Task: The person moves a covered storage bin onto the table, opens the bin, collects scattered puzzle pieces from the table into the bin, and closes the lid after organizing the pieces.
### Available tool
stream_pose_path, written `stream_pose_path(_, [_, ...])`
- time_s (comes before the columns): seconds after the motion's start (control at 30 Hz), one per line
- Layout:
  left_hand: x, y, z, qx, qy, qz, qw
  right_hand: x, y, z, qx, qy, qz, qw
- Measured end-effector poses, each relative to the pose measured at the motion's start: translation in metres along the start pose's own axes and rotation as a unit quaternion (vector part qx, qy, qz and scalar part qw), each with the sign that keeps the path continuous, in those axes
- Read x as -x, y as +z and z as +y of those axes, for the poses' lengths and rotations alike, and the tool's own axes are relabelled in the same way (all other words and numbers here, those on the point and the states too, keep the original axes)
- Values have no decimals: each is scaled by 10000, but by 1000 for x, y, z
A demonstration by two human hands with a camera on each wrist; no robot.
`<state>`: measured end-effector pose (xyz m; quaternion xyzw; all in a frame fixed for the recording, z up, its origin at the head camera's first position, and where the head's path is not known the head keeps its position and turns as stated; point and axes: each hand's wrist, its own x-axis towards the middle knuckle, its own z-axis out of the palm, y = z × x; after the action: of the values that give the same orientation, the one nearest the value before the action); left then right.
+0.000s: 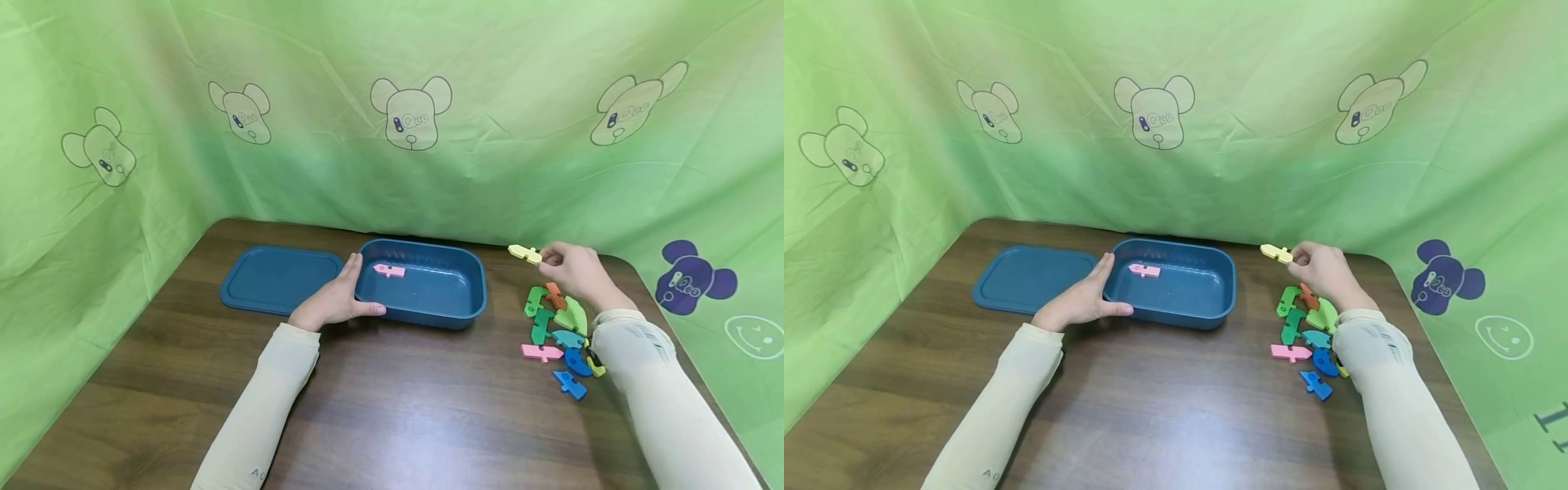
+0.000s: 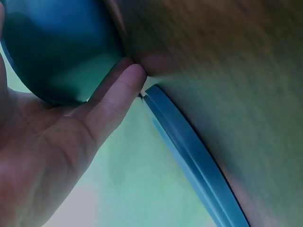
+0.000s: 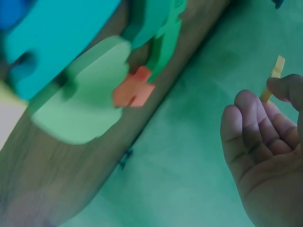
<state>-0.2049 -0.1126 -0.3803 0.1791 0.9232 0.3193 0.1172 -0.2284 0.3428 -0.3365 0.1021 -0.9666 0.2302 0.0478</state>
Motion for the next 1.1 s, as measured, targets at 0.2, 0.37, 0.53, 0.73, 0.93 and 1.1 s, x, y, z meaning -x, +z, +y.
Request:
stream_pose_path(0.2, [-1, 0, 0, -37, -30, -26, 10000, -8, 3, -15, -102, -75, -86, 9999])
stream_pose_path(0.37, [-1, 0, 1, -18, 4, -34, 10000, -12, 2, -27, 16, -195, -186, 9996])
stream_pose_path(0.53, [1, -1, 1, 28, -39, -53, 10000, -17, 3, -41, 29, -374, -183, 9991])
stream_pose_path(0.73, [0, 0, 0, 1, -39, -13, 10000, -25, 8, -56, 36, -507, -196, 9985])
stream_pose_path(0.93, [-1, 0, -2, -21, -10, -11, 10000, -33, 16, -69, -27, -637, -296, 9975])
stream_pose_path(1.1, [0, -1, -1, 28, -14, -35, 10000, -40, 24, -81, -12, -798, -332, 9963])
